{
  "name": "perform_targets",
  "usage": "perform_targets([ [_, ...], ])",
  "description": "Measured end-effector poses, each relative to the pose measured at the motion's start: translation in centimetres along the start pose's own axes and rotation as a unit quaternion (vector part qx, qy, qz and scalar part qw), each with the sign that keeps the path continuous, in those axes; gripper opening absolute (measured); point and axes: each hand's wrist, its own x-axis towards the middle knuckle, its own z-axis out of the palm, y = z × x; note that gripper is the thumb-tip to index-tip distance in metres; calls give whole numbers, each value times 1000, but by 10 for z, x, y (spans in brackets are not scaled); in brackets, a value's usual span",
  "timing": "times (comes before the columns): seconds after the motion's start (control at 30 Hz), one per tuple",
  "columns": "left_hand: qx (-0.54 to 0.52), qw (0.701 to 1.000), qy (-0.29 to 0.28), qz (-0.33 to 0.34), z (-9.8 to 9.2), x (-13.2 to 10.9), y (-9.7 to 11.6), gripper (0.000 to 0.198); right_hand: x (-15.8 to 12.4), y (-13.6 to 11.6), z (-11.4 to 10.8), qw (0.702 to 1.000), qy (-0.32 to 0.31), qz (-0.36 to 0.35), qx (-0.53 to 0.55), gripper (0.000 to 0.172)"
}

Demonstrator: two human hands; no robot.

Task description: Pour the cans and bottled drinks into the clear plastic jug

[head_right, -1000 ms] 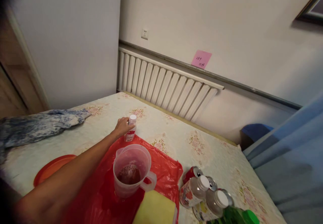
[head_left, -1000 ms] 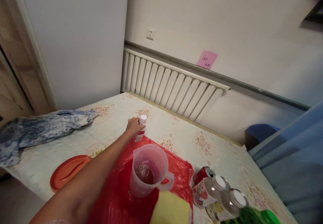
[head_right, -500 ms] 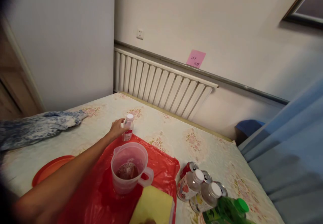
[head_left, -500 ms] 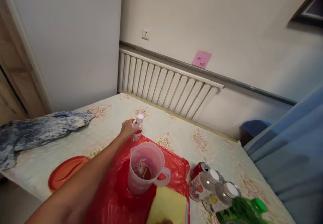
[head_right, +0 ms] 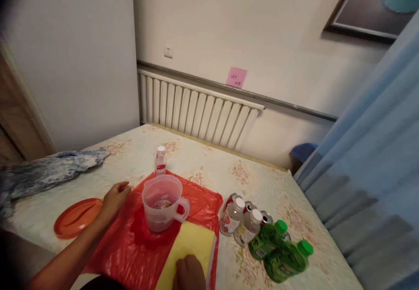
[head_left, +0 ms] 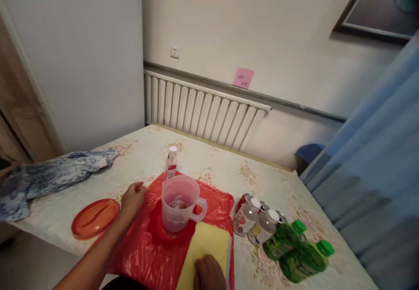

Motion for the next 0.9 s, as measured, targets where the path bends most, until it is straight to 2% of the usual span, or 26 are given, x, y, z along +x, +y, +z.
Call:
perform_targets([
  [0.1, -42, 999, 2, -5, -9, -46, -15, 43, 5, -9, -14, 999, -17, 37, 3, 18],
  [0.2, -186, 980, -25, -72, -3, -93, -23, 38, 12, -15, -27, 997, -34, 64, 34, 17],
  [0.3, -273, 949, -103, -124, 11, -139, -23, 32, 18, -13, -38, 990, -27, 82, 108, 23],
  [0.43, -289, 911, -256, -145, 28, -191, -16, 38, 9, 3, -62, 955, 9, 169, 244, 32],
  [0.5, -279, 897, -317, -133, 35, -209, -14, 42, -7, 20, -82, 939, 47, 213, 267, 30],
  [0.6, -258, 887, -366, -113, 42, -227, -13, 47, -37, 61, -118, 908, 150, 311, 236, 24],
  [0.7, -243, 888, -373, -111, 47, -238, -9, 51, -63, 113, -153, 836, 286, 446, 143, 36],
  [0.77, -239, 889, -373, -112, 49, -244, -3, 51, -72, 146, -171, 806, 343, 478, 60, 53],
  [0.83, -234, 888, -382, -108, 50, -251, 6, 51, -74, 172, -180, 804, 350, 481, 14, 65],
  [0.9, -227, 884, -394, -105, 50, -256, 15, 52, -68, 187, -180, 811, 340, 476, 1, 71],
])
